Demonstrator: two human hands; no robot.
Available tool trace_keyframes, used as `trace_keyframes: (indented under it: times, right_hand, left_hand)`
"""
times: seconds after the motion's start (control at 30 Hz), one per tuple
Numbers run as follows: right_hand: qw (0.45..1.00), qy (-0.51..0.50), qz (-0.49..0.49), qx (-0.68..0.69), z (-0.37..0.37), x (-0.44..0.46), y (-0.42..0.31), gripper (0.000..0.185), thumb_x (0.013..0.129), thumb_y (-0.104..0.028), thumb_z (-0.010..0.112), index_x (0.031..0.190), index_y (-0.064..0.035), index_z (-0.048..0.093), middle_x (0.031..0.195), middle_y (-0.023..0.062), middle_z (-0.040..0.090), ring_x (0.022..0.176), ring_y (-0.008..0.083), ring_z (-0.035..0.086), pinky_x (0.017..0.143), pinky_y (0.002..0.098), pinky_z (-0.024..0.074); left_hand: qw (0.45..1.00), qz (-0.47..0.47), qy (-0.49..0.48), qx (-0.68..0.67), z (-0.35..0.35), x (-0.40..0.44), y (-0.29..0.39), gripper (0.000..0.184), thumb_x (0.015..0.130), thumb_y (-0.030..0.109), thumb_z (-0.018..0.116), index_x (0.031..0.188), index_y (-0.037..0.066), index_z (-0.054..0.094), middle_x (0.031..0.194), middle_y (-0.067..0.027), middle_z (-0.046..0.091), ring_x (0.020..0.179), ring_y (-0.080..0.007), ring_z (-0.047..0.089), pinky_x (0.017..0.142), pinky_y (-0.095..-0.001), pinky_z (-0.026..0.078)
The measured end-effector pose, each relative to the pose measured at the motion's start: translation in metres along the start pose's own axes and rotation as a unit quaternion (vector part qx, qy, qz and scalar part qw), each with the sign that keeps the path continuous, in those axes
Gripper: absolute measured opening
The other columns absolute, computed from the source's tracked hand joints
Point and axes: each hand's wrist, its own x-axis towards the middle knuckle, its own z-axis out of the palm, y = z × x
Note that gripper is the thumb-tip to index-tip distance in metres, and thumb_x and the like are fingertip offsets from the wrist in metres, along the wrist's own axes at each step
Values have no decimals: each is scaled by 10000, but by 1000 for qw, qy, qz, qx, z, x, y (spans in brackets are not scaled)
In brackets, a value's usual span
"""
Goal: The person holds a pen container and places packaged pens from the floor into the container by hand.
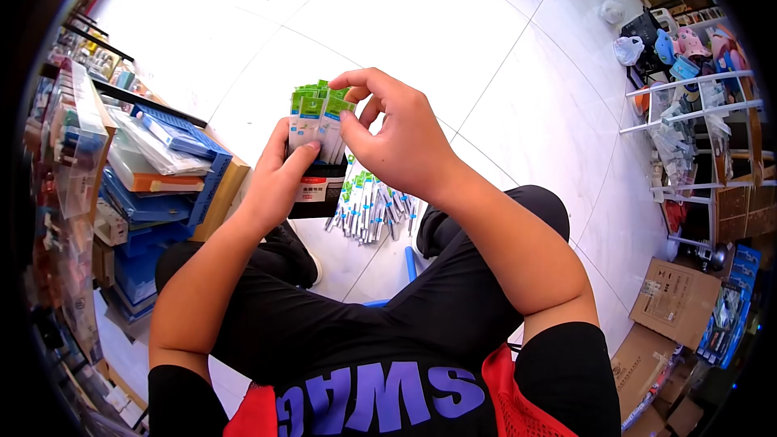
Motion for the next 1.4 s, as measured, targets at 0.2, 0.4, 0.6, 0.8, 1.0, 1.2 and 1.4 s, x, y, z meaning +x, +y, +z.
trace_keyframes:
  times: [0.2, 0.4, 0.6, 0.8, 1.0, 1.2, 1.4]
  right_hand:
    - [1000, -6, 10, -9, -3, 3, 0, 313, 927, 11, 667, 1226, -54, 729, 1030, 41, 716, 744, 32, 596, 594, 209, 438]
    - [1000, 3, -13, -17, -4, 5, 6, 238, 887, -5, 664, 1111, -43, 738, 1029, 70, 742, 830, 112, 676, 657, 260, 504]
    - [999, -44, 17, -6, -7, 3, 5, 161, 921, 2, 652, 1067, -49, 699, 1013, 42, 730, 932, 118, 668, 785, 270, 513]
    - [995, -55, 29, 80, 0, 3, 9, 251, 928, -18, 683, 1177, -18, 708, 1054, 54, 737, 982, 121, 671, 868, 286, 538]
    - [988, -98, 85, 89, -4, 6, 10, 342, 916, -73, 711, 1254, -18, 717, 1086, 102, 767, 915, 157, 721, 819, 299, 585]
    - [968, -12, 69, 243, 2, 8, 11, 293, 985, -43, 694, 1268, 29, 687, 1128, 112, 768, 982, 150, 719, 896, 294, 579]
    - [941, 0, 106, 322, -5, 8, 17, 263, 1049, -76, 646, 1301, 2, 657, 1242, 102, 747, 1120, 176, 713, 1034, 376, 565]
  left_hand:
    - [1000, 0, -5, -27, -1, 3, -4, 362, 1033, 151, 588, 1369, 24, 539, 1185, -114, 692, 1053, -156, 651, 947, -334, 536]
    - [1000, 12, 15, -15, -5, 5, -8, 378, 1038, 168, 597, 1381, 22, 538, 1206, -115, 687, 1076, -164, 647, 964, -331, 533]
    - [1000, 6, 16, -23, -5, 4, -5, 380, 1036, 175, 603, 1379, 26, 538, 1201, -114, 686, 1078, -164, 647, 969, -332, 533]
    - [999, 3, 13, -38, -6, 3, -4, 376, 1032, 164, 607, 1372, 20, 538, 1201, -118, 688, 1082, -160, 651, 970, -329, 535]
    - [999, 16, 19, -34, -7, 5, -4, 374, 1026, 159, 614, 1363, 16, 539, 1202, -123, 689, 1069, -163, 657, 958, -333, 540]
    - [999, 18, 30, -31, -9, 7, -2, 385, 1018, 164, 623, 1362, 13, 536, 1188, -117, 679, 1056, -166, 648, 950, -337, 539]
    - [998, 34, 32, -33, -9, 8, -8, 399, 1013, 153, 614, 1378, 14, 532, 1205, -118, 670, 1074, -168, 644, 962, -346, 538]
